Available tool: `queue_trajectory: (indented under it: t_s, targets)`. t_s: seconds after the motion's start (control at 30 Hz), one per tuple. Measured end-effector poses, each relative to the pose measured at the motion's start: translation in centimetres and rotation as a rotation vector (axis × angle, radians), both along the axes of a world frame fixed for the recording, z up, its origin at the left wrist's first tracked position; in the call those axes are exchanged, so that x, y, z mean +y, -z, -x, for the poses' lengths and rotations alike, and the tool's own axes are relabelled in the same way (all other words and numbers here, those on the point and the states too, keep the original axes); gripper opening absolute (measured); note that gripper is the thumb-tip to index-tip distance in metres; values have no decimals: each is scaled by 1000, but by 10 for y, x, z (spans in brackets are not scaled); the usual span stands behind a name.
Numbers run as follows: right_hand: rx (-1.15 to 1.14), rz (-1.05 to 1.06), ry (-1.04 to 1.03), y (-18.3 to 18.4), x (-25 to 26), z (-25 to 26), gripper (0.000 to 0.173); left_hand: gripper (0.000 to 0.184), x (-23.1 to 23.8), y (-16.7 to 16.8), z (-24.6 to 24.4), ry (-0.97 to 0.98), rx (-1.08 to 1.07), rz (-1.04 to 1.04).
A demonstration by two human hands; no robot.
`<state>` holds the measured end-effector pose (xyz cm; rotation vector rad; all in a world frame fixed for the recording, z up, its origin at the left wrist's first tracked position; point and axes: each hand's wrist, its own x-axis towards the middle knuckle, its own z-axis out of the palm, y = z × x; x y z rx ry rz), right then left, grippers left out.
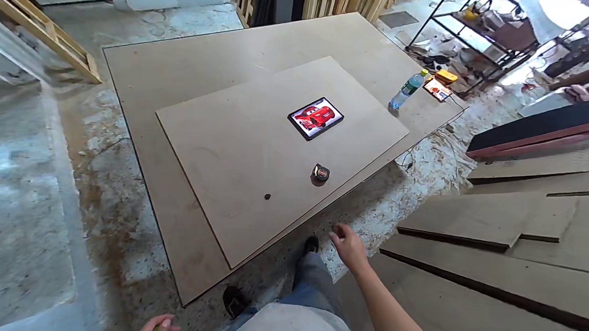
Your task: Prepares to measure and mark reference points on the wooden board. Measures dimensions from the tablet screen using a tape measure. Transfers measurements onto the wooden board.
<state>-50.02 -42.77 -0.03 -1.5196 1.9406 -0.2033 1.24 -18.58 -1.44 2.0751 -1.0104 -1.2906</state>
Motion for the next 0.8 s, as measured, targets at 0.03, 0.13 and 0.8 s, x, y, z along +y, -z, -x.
queue_trajectory:
  t_s: [0.03,0.13,0.8]
  targets:
    - [11,55,-39,-8,-34,-5,55,38,-23,-6,17,30,-10,50]
    - [82,211,-141,-13,-131,-18,68,36,-100,-20,82,92,-97,110]
    - [-342,-100,-1202,-47,-275,67,91,38,-398,-54,395,-53,254,10]
